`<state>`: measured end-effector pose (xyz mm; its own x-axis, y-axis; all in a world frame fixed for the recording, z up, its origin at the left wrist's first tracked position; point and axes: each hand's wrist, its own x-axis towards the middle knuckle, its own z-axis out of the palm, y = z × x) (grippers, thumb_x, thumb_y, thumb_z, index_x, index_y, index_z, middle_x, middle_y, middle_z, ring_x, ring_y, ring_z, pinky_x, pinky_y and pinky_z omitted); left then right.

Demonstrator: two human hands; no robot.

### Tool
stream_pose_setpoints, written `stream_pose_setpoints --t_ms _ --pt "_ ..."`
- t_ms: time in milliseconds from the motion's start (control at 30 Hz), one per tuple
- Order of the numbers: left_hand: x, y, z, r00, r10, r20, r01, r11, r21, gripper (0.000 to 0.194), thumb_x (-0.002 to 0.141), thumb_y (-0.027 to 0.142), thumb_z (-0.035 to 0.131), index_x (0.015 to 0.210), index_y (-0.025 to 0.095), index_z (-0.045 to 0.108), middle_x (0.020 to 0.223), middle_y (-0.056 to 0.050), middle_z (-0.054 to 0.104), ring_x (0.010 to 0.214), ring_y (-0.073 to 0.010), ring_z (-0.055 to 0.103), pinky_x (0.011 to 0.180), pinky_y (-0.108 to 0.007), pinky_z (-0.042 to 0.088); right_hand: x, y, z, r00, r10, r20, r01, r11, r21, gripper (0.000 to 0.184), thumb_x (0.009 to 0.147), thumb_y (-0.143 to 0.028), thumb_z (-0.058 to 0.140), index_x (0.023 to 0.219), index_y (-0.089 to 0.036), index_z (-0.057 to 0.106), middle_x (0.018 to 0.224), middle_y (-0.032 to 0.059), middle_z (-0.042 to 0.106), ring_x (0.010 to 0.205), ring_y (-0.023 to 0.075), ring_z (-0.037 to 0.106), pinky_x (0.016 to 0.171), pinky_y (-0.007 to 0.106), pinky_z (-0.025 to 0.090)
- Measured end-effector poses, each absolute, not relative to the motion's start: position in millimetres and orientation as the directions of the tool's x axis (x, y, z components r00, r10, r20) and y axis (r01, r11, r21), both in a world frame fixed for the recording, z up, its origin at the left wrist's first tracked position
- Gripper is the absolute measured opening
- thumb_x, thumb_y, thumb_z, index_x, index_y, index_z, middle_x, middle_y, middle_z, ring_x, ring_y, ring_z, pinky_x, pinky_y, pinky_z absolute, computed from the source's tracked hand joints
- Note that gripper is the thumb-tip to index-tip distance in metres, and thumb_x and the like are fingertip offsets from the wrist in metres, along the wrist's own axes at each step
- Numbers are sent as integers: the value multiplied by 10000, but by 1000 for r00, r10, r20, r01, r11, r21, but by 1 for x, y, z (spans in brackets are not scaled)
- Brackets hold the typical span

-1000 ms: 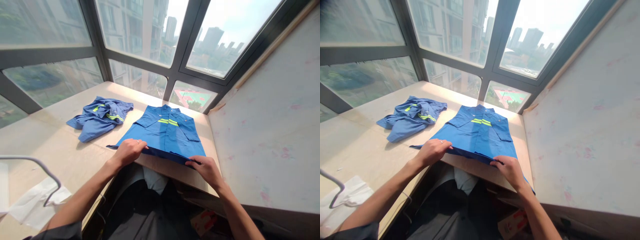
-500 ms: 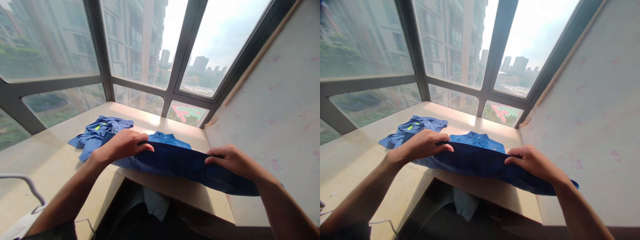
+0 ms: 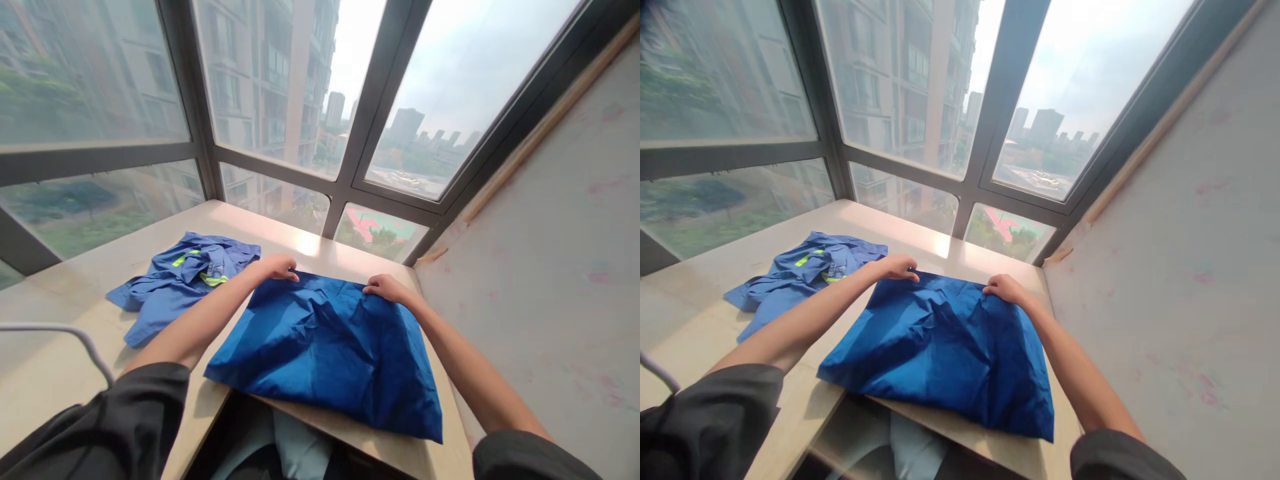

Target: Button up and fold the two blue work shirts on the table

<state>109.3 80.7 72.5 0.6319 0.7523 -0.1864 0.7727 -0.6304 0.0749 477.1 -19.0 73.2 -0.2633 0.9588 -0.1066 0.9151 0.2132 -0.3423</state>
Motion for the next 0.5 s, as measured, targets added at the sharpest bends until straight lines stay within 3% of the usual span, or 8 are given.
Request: stream_pose_setpoints --t_ms 100,200,333,433,500 --pt "114 115 37 580 778 -241 809 -585 60 375 890 519 539 954 209 740 1024 -106 742 924 -229 672 720 -271 443 488 11 36 -218 969 -117 918 162 -363 491 811 -619 553 649 -166 649 647 36 624 642 165 534 588 270 352" --pt "118 134 2 552 789 -272 827 -560 52 436 932 512 465 962 178 743 1054 -155 733 944 -260 678 740 -297 453 499 30 -4 -153 977 -145 919 87 -386 556 811 -676 512 602 -169 602 614 33 592 632 160 511 584 269 337" --pt "121 145 -43 542 801 -255 835 -547 58 473 936 532 453 951 157 741 1052 -183 726 965 -292 677 768 -319 452 514 34 -49 -163 948 -272 862 3 -506 579 790 -709 489 686 -159 637 676 41 617 670 165 525 605 266 356" --pt "117 150 -65 545 813 -207 839 -527 138 431 947 503 443 932 175 722 1026 -144 732 954 -271 672 762 -304 438 533 28 -62 -211 898 -386 798 -70 -599 587 723 -725 575 795 -151 673 710 22 621 671 158 520 602 256 362" --pt "111 152 -70 566 808 -162 818 -527 230 397 966 449 411 914 185 702 1001 -112 734 917 -242 665 753 -293 426 550 24 -59 -240 874 -423 781 -85 -618 584 680 -727 633 768 -150 668 677 3 593 646 147 498 581 250 341"
